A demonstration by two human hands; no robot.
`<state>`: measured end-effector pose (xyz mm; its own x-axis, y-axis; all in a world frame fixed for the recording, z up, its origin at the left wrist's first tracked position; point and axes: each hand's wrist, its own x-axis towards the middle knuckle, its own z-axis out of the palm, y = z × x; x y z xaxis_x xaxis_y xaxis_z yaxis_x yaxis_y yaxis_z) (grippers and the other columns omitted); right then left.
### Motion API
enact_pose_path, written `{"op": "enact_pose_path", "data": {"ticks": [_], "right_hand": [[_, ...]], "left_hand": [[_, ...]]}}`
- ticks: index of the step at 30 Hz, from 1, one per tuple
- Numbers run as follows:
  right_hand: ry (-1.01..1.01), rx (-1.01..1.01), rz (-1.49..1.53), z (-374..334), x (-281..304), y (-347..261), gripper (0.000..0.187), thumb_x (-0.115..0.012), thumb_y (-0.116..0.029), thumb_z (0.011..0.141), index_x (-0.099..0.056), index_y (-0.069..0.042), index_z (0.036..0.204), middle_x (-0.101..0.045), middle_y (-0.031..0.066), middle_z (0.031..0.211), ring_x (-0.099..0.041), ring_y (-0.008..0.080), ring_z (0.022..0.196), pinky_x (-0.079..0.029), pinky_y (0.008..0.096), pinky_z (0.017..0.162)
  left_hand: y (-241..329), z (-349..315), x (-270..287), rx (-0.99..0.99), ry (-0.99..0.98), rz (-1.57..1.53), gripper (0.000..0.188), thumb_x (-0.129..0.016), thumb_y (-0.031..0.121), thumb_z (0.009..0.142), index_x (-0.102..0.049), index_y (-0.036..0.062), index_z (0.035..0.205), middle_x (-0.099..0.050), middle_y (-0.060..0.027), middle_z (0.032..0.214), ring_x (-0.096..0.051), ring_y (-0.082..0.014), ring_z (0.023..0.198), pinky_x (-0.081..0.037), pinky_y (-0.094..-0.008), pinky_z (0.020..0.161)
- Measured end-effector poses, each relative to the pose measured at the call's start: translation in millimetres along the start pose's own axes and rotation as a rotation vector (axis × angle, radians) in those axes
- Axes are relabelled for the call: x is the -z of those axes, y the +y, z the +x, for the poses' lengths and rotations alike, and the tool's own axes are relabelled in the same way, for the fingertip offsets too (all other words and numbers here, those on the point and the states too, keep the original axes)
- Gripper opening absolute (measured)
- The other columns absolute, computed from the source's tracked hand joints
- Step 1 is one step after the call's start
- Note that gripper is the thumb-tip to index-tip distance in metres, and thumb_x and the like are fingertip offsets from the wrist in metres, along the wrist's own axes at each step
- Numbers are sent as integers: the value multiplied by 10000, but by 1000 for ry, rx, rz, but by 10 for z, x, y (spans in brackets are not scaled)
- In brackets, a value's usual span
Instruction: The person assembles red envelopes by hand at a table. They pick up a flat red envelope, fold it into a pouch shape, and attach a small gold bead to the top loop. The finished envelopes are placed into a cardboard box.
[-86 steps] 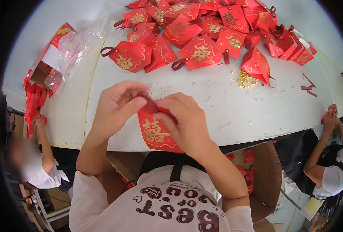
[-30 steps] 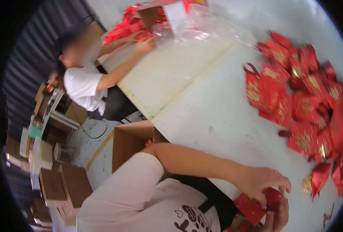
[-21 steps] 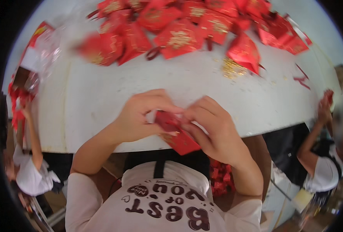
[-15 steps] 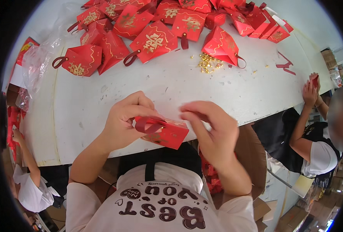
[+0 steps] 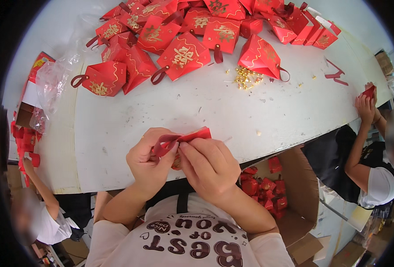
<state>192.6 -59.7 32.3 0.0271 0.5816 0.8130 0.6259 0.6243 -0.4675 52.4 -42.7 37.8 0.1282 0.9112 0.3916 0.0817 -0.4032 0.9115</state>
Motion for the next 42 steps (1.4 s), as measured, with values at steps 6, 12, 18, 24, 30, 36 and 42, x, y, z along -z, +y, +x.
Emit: {"op": "enact_pose_path", "data": {"ticks": [6,12,18,24,30,36,42], "right_hand": [[-131,-480,556,-71,264,4,229,-675,87,662,-605,17,869,-636,123,902,-621,186,774,-514,271,682],[-135,-659,928,-11,480,-28,197,-607,163,735,-609,63,905,-631,175,946,-644,214,839,-559,322,750],[-84,-722,986,-99,359,-8,202,-616,151,755,-619,69,940,-644,135,939,-645,162,841,-539,269,758],[-85,-654,897,44,518,132,174,-619,91,782,-595,32,944,-631,130,985,-598,134,872,-490,275,763],[-128,-286,517,-174,134,-89,262,-697,83,644,-608,-29,864,-663,135,978,-633,266,824,-526,310,687],[71,-166,268,-228,-104,-183,267,-708,69,631,-626,17,879,-663,142,963,-634,276,799,-539,319,673],[50,63,70,-172,-287,-239,147,-671,14,715,-630,53,851,-666,178,937,-655,291,805,-557,306,645]], "left_hand": [[23,20,12,184,-27,-103,193,-584,-87,767,-612,-36,950,-616,-103,966,-587,-147,843,-470,-257,735],[84,70,94,152,-162,-72,126,-545,-8,867,-609,-52,966,-606,-103,988,-577,-137,844,-464,-242,727],[145,77,88,190,-203,-63,124,-537,11,873,-617,-45,950,-613,-111,978,-585,-173,856,-463,-269,753],[129,328,397,-97,-575,133,129,-660,5,691,-686,58,805,-556,-120,974,-521,-258,915,-384,-364,827],[165,475,459,-114,-684,203,149,-731,82,666,-697,82,811,-442,-54,935,-423,-176,852,-348,-312,715],[279,-36,437,305,-283,137,184,-641,-36,771,-625,-16,953,-525,-110,1101,-519,-176,931,-435,-291,746],[449,-318,258,-39,-13,214,254,-565,-34,834,-587,-40,1087,-574,-183,1103,-595,-225,879,-477,-291,756]]}}
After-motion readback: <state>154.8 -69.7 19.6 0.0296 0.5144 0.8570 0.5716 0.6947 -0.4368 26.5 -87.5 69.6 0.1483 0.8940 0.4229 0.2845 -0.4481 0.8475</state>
